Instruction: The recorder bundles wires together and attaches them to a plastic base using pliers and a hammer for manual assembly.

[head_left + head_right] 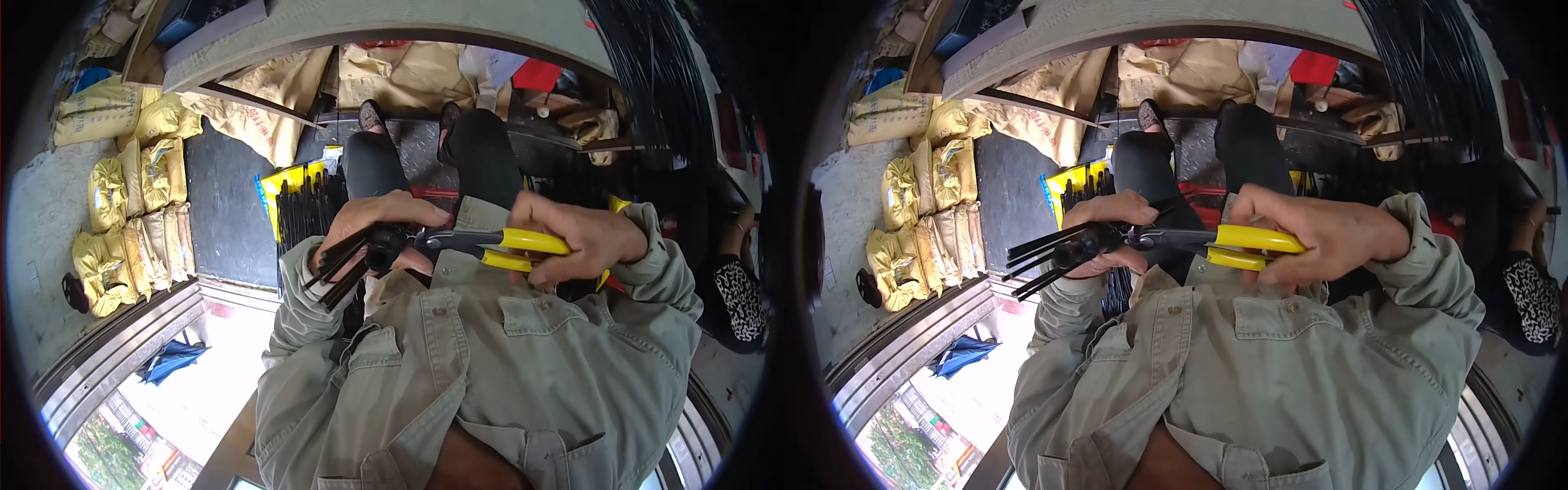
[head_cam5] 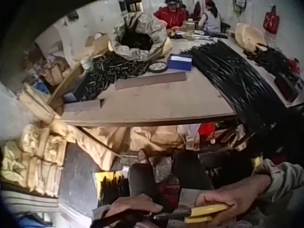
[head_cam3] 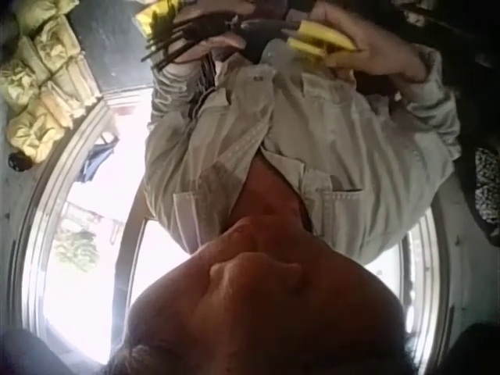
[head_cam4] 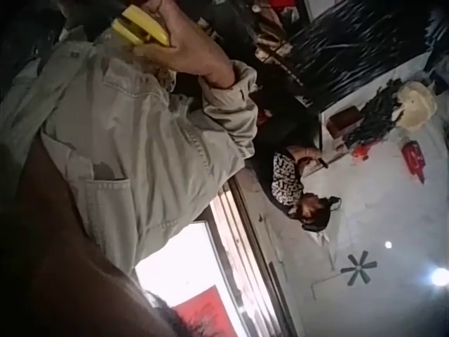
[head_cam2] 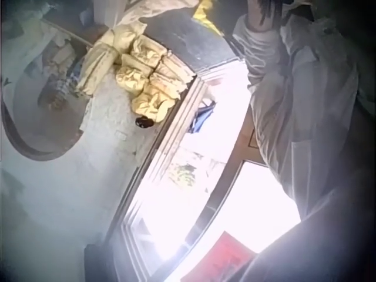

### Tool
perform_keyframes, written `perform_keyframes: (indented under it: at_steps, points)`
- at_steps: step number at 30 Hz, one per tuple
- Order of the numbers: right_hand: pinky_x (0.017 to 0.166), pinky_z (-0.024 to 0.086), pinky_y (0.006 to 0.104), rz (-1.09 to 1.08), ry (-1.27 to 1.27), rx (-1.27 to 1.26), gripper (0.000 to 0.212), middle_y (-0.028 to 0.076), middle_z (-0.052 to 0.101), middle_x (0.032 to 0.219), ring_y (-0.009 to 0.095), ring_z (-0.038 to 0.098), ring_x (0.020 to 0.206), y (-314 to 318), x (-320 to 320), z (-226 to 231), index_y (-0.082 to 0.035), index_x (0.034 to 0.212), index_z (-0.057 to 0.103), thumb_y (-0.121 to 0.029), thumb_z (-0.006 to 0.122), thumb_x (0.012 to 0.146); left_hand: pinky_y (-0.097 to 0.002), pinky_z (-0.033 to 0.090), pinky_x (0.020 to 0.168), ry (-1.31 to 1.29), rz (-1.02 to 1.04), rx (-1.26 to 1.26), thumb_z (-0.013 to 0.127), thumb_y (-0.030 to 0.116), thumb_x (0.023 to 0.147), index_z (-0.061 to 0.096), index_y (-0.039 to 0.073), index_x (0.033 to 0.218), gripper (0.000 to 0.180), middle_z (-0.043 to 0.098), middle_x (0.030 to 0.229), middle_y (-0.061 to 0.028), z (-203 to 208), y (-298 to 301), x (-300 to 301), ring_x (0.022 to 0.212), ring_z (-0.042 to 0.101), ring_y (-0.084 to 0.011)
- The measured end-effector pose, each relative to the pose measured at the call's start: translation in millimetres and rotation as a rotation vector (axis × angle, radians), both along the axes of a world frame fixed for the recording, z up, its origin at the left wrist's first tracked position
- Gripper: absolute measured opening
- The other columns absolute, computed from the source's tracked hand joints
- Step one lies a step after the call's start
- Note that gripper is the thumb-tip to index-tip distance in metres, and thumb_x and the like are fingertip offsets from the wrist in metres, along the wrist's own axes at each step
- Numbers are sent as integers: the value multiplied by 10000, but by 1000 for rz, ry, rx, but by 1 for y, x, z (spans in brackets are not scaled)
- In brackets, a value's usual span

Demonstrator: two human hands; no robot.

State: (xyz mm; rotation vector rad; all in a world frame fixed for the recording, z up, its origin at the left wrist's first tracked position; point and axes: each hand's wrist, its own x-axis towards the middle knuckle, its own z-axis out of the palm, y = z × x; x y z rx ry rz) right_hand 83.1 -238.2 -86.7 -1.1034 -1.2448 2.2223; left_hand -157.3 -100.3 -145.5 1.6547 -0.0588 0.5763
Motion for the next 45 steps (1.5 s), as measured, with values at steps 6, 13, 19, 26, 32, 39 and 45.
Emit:
perform_keyframes:
  at_steps: [6,13,19,26,32,39,45]
  points:
    - [736,460,346,-13,-5,404,325,138,597,954,207,573,829,-5,-16,-16,24,1061,525,-35,616,755,-278,471,720,130,176,44,820,253,559,569,42,1078,614,619,935,-87,5,-1,-5,824,605,-173]
    - [984,282,516,-150,-1329,1232,434,176,448,1218,330,462,1106,-4,-30,13,20,1033,561,15,581,600,-247,454,691,190,342,-203,843,289,506,570,81,1093,679,593,903,-40,4,-15,1,758,558,-114]
    - [1041,147,556,-35,-1316,1226,423,180,407,1254,322,406,1183,0,-27,19,25,1049,550,32,554,626,-235,435,667,137,280,-179,831,220,562,571,56,1080,603,595,927,-48,0,-11,4,728,538,-115]
    - [1025,209,542,139,-1376,1275,373,178,430,1199,325,433,1143,9,-25,37,23,1034,556,34,541,661,-235,430,662,71,246,17,814,158,606,577,35,1055,522,605,912,-60,11,-7,5,731,545,-116]
    - [879,401,424,175,-1286,1103,369,168,454,1064,328,497,991,5,-27,41,22,1020,570,12,561,651,-224,425,614,17,210,-22,815,158,608,581,25,1029,500,612,828,-55,8,-7,4,675,550,-101]
    - [771,456,377,219,-1208,1091,390,169,454,1035,335,520,915,7,-28,44,23,1021,569,2,586,632,-211,415,572,0,188,-11,820,194,594,589,25,989,488,591,735,-40,1,-4,4,615,523,-71]
    - [735,465,351,238,-723,684,280,188,506,998,317,559,866,12,-16,44,18,992,582,-39,616,721,-244,477,660,81,131,-18,820,376,532,619,2,988,622,644,884,-87,0,0,3,771,625,-156]
